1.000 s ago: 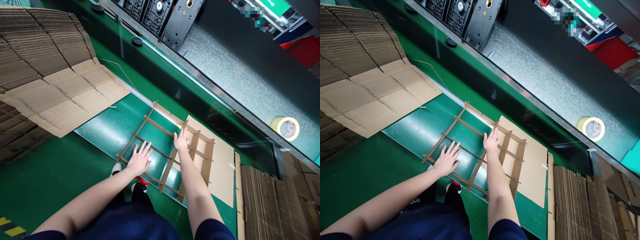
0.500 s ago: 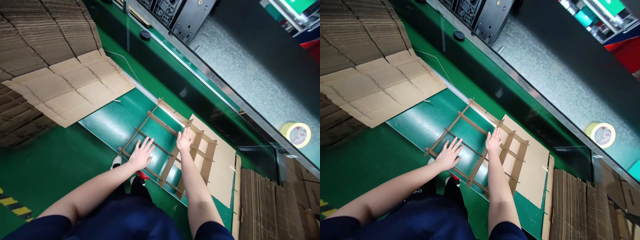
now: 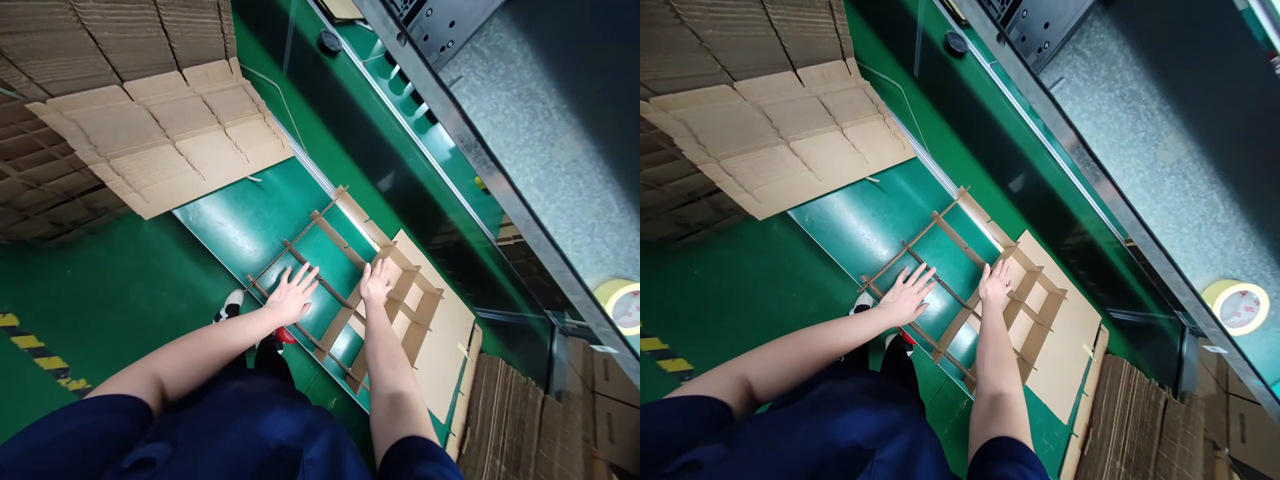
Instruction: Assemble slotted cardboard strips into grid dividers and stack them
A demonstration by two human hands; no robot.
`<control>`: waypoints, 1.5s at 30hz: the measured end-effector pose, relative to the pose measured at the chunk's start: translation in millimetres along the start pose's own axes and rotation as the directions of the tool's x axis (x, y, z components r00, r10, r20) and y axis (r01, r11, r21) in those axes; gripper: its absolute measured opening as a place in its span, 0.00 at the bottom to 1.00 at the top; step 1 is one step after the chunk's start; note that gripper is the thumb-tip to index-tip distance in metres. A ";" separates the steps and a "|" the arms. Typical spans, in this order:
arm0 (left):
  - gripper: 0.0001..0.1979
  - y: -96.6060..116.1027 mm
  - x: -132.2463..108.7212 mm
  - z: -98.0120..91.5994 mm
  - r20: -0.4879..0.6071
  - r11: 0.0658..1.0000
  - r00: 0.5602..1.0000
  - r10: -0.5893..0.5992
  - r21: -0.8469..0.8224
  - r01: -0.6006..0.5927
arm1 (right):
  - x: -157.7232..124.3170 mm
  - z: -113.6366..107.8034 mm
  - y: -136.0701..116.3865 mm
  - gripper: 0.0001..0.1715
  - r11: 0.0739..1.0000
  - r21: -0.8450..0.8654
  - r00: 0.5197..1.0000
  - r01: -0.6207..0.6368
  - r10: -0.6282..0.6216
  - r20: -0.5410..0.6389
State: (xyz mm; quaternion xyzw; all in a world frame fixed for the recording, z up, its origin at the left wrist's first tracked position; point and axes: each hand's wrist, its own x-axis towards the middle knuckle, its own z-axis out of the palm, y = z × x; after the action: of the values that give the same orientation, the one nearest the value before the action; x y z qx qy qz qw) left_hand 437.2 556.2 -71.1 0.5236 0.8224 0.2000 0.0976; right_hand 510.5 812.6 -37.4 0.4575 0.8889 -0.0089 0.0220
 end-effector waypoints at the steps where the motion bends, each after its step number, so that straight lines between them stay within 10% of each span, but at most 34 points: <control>1: 0.28 1.0 -0.1 1.0 -0.002 1.000 1.000 0.002 -0.001 -0.002 | -1.5 0.8 -1.3 0.38 1.000 -0.019 1.000 0.006 -0.006 0.028; 9: 0.23 -12.0 2.7 -27.6 -0.257 0.989 0.965 0.047 -0.121 -0.080 | -61.4 -25.3 17.4 0.40 0.987 0.162 0.952 0.003 0.047 -0.303; 13: 0.21 -112.8 9.1 -85.4 -0.419 0.981 0.890 -0.180 -0.003 0.196 | -122.4 -8.6 41.5 0.34 0.940 0.340 0.930 -0.009 0.133 -0.343; 17: 0.29 -229.2 -4.3 -128.9 -0.424 0.726 0.685 -0.592 0.088 0.682 | -172.5 6.5 53.4 0.33 0.920 0.390 0.931 -0.034 0.172 -0.323; 22: 0.26 -288.6 -27.4 -133.2 -0.404 0.800 0.764 -0.502 0.118 0.588 | -187.2 -1.9 25.0 0.28 0.921 0.390 0.911 0.018 0.146 -0.386; 26: 0.27 -284.5 -27.9 -130.2 -0.450 0.810 0.748 -0.488 0.084 0.580 | -180.9 -14.5 -31.0 0.24 0.901 0.380 0.913 0.208 -0.040 -0.405; 31: 0.26 -276.0 -26.9 -116.0 -0.308 0.819 0.826 -0.472 0.194 0.540 | -177.5 -16.4 -93.4 0.21 0.823 0.402 0.895 0.402 -0.260 -0.362; 38: 0.31 -267.7 -24.6 -131.3 -0.456 0.778 0.689 -0.563 -0.011 0.628 | -185.4 -16.0 -106.9 0.20 0.760 0.535 0.922 0.369 -0.228 -0.313; 41: 0.32 -230.3 -20.3 -143.8 -0.453 0.773 0.630 -0.631 -0.303 0.557 | -183.7 -22.1 -116.5 0.22 0.661 0.711 0.971 0.238 -0.154 -0.182; 45: 0.31 -130.4 -17.0 -130.0 -0.405 0.814 0.792 -0.458 -0.549 0.190 | -172.3 -37.1 -154.9 0.29 0.334 0.942 0.978 -0.007 -0.193 0.076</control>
State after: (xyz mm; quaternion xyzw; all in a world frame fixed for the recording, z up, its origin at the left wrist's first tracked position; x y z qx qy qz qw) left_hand 289.2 463.0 -11.1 0.2542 0.8205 0.5109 0.0329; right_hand 483.3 583.8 7.1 0.3327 0.7410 -0.5586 -0.1679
